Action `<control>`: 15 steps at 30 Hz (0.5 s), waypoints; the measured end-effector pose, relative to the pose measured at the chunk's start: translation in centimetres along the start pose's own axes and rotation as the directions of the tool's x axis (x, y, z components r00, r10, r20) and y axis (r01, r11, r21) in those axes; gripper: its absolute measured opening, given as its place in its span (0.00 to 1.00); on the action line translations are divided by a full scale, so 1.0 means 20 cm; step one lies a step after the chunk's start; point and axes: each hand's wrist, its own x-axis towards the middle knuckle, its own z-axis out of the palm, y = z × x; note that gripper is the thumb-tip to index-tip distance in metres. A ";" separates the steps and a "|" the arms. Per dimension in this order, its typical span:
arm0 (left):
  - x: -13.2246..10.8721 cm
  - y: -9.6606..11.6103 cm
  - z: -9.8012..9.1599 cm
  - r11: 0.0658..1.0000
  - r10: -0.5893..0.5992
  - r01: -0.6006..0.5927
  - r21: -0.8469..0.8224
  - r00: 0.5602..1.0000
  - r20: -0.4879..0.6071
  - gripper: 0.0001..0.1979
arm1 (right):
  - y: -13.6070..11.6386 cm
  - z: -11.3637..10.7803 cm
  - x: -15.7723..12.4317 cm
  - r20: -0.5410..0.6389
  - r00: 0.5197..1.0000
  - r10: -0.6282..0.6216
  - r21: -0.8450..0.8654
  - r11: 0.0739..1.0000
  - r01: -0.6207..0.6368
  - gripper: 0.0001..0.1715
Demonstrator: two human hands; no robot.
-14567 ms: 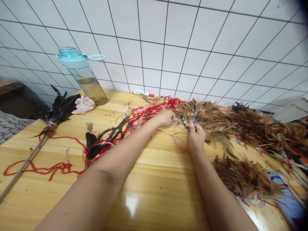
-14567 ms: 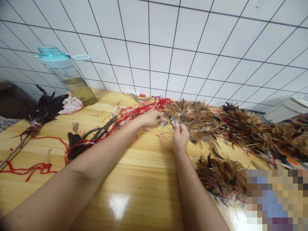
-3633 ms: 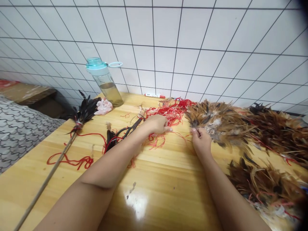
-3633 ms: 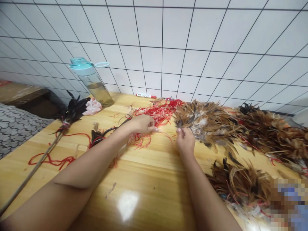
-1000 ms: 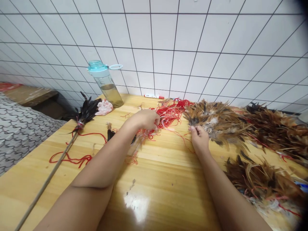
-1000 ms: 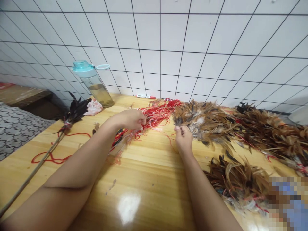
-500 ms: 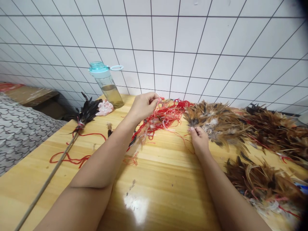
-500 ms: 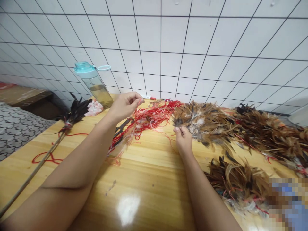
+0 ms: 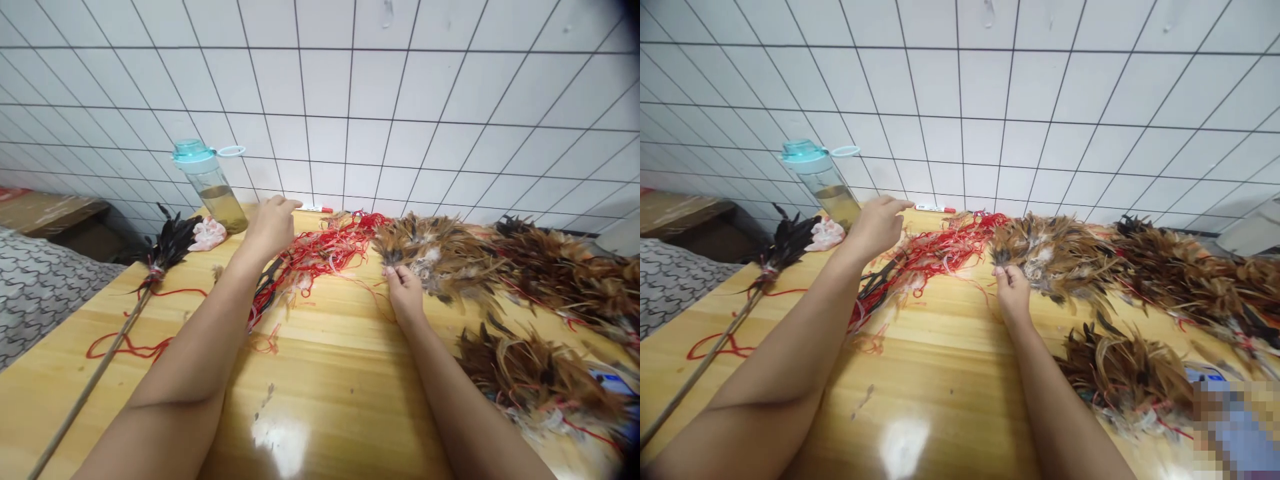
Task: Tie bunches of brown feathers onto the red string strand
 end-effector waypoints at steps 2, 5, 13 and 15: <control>-0.02 0.12 0.02 0.992 0.086 -0.087 -0.095 0.996 -0.023 0.17 | -0.03 -0.01 0.00 -0.006 1.000 -0.016 0.015 1.000 0.016 0.16; -0.08 0.30 0.08 0.936 0.246 -0.203 -0.289 0.961 0.122 0.14 | -0.08 -0.03 0.02 -0.044 0.999 -0.019 0.056 0.998 0.022 0.16; 0.01 0.62 0.36 0.901 0.393 -0.237 -0.363 0.801 0.451 0.10 | -0.11 -0.16 0.09 -0.162 0.986 0.037 0.178 0.984 -0.007 0.17; 0.07 0.68 0.42 0.917 0.330 -0.174 -0.358 0.835 0.439 0.10 | -0.09 -0.21 0.12 -0.216 0.976 0.011 0.136 0.991 0.018 0.19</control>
